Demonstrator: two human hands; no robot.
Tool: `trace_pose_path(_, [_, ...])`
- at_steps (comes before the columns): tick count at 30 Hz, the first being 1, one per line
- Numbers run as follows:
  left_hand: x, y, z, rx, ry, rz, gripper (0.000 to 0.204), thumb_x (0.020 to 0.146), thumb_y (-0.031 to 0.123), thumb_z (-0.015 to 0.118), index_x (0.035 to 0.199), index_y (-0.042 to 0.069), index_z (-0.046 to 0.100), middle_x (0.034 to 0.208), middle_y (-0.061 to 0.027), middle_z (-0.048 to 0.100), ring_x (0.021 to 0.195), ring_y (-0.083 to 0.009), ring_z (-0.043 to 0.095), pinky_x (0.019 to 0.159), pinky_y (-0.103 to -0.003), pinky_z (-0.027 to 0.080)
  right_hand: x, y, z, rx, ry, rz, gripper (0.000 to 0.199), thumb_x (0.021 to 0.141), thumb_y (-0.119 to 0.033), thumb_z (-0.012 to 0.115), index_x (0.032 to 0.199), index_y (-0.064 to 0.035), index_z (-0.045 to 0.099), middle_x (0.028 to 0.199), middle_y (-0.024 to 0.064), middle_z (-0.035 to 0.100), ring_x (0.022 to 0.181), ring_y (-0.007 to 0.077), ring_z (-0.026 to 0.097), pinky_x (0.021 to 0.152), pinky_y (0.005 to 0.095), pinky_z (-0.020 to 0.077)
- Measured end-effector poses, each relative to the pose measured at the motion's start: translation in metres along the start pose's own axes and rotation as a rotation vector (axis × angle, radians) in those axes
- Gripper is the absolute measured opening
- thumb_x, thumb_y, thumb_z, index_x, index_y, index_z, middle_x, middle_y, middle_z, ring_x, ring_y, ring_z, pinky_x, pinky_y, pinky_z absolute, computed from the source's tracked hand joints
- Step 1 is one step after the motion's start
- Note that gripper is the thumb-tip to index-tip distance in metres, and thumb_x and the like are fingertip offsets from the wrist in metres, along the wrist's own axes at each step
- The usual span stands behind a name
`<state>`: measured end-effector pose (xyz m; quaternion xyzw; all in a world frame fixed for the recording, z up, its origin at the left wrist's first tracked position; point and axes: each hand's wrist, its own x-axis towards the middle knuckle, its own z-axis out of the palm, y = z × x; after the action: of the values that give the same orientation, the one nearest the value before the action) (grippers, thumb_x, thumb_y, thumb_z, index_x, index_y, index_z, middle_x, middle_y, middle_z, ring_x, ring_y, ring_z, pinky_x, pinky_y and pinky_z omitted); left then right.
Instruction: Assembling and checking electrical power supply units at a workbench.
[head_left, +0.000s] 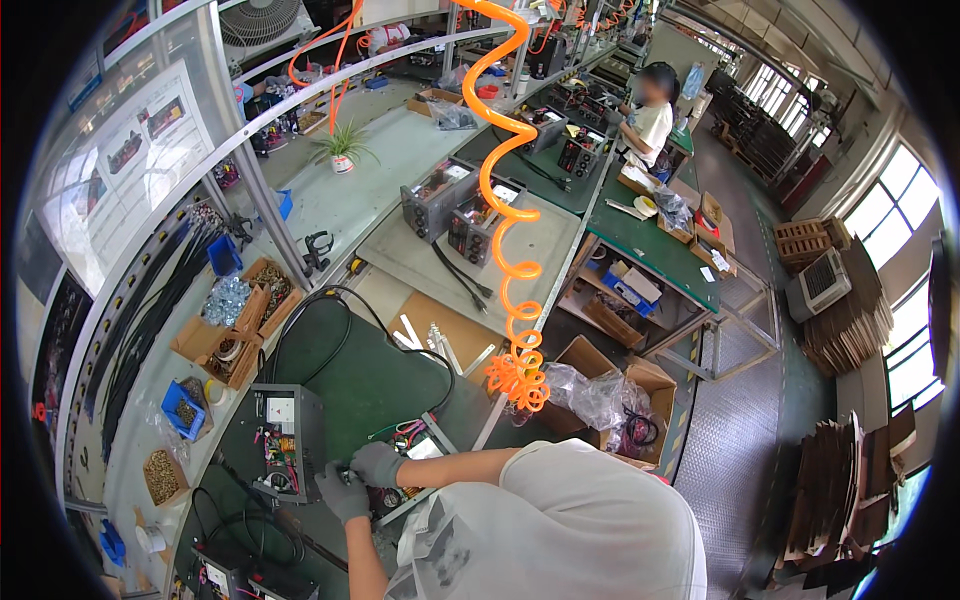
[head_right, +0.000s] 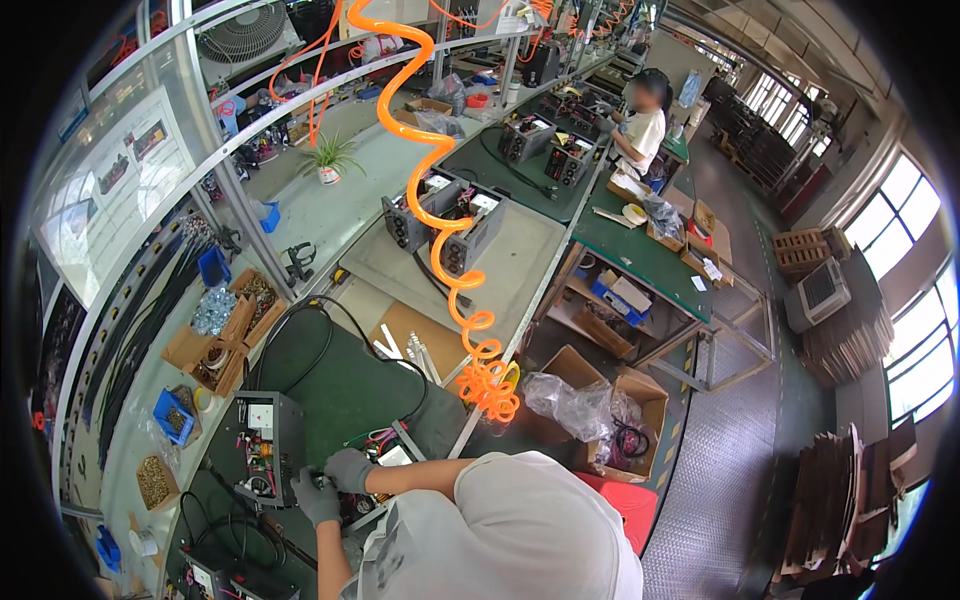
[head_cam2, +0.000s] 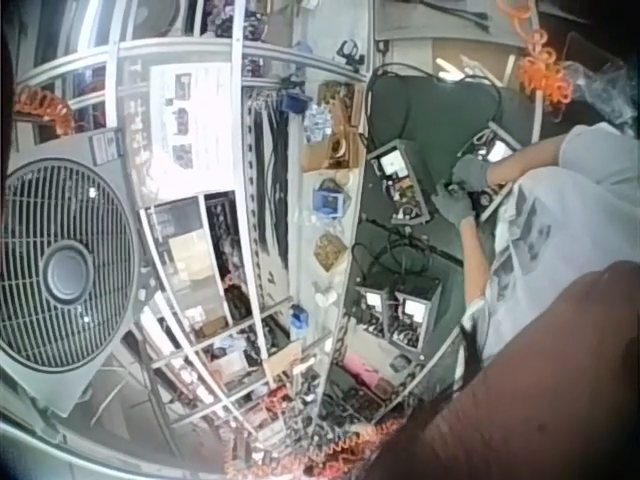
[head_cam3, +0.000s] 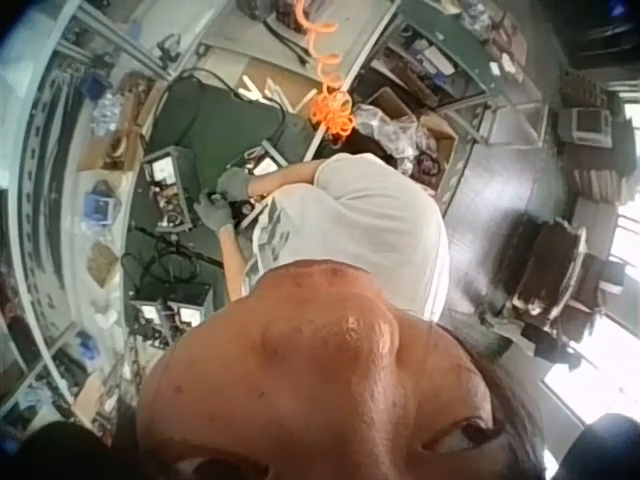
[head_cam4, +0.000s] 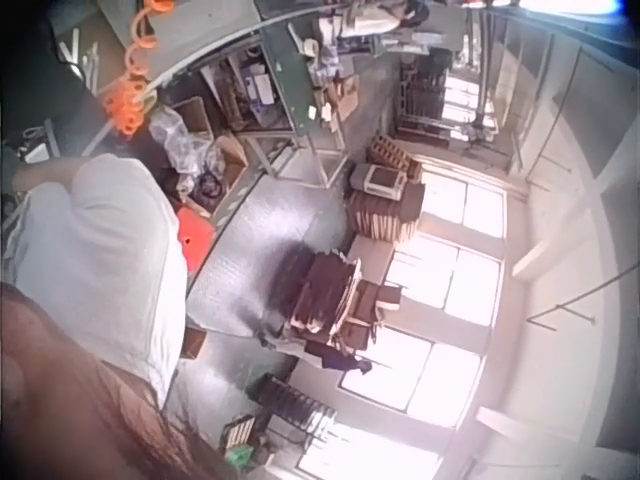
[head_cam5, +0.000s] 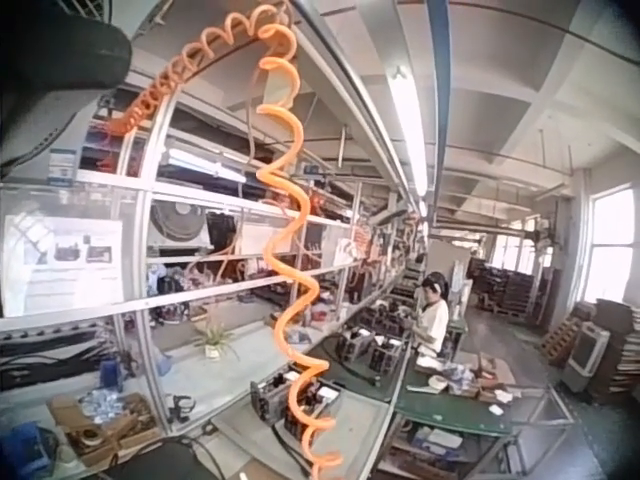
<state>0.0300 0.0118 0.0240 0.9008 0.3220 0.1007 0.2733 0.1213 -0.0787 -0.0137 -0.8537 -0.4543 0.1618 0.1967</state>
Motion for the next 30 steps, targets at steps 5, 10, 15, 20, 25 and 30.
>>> trace_pose_path(5, [0.001,0.0,0.002,-0.041,0.026,-0.016,0.027,0.075,0.004,0.067,0.102,0.005,0.062,0.103,-0.0192,0.055,0.092,-0.0398,0.06,0.081,-0.046,0.049,0.0,-0.002,-0.011,0.02,-0.066,0.023,0.016,0.077,-0.023,0.064,0.085,-0.0141,0.073,0.089,0.0103,0.07,0.086,0.0323,0.068,0.075,0.0451,0.0536])
trace_pose_path(10, [-0.001,0.004,0.001,-0.05,0.015,-0.059,0.028,0.075,0.005,0.068,0.102,0.005,0.062,0.103,-0.0194,0.055,0.092,-0.0394,0.061,0.08,-0.046,0.049,-0.003,-0.003,-0.019,0.066,-0.121,0.032,0.016,0.077,-0.022,0.064,0.088,-0.015,0.074,0.093,0.011,0.071,0.09,0.0324,0.068,0.076,0.0454,0.0532])
trace_pose_path(15, [-0.001,0.001,0.003,-0.052,0.021,-0.058,0.028,0.075,0.006,0.068,0.103,0.004,0.062,0.104,-0.0195,0.055,0.092,-0.0387,0.061,0.08,-0.046,0.049,-0.004,-0.003,-0.012,0.078,-0.035,0.025,0.019,0.078,-0.021,0.065,0.095,-0.0136,0.07,0.095,0.0132,0.069,0.091,0.0325,0.067,0.078,0.0446,0.0521])
trace_pose_path(20, [-0.001,-0.001,0.003,-0.079,0.049,-0.01,0.027,0.078,0.007,0.068,0.104,0.005,0.062,0.104,-0.0182,0.055,0.09,-0.0367,0.061,0.079,-0.044,0.049,0.0,-0.006,-0.012,0.106,-0.072,0.1,0.019,0.079,-0.021,0.064,0.095,-0.0112,0.067,0.094,0.0136,0.068,0.091,0.0333,0.067,0.079,0.0451,0.0516])
trace_pose_path(25, [-0.001,0.0,0.005,-0.054,0.032,-0.021,0.026,0.078,0.008,0.067,0.103,0.004,0.061,0.103,-0.0187,0.055,0.091,-0.038,0.061,0.08,-0.045,0.049,-0.002,-0.009,-0.012,0.088,-0.046,0.119,0.019,0.079,-0.021,0.064,0.095,-0.0103,0.067,0.094,0.0139,0.068,0.092,0.0337,0.067,0.079,0.0454,0.0515])
trace_pose_path(30, [-0.002,-0.002,0.008,-0.071,0.043,-0.006,0.027,0.078,0.01,0.067,0.103,0.004,0.061,0.103,-0.0197,0.055,0.093,-0.0397,0.06,0.08,-0.047,0.049,-0.003,-0.01,-0.01,0.125,-0.041,0.165,0.022,0.079,-0.02,0.063,0.098,-0.0078,0.066,0.096,0.015,0.068,0.094,0.0346,0.067,0.082,0.0458,0.0517])
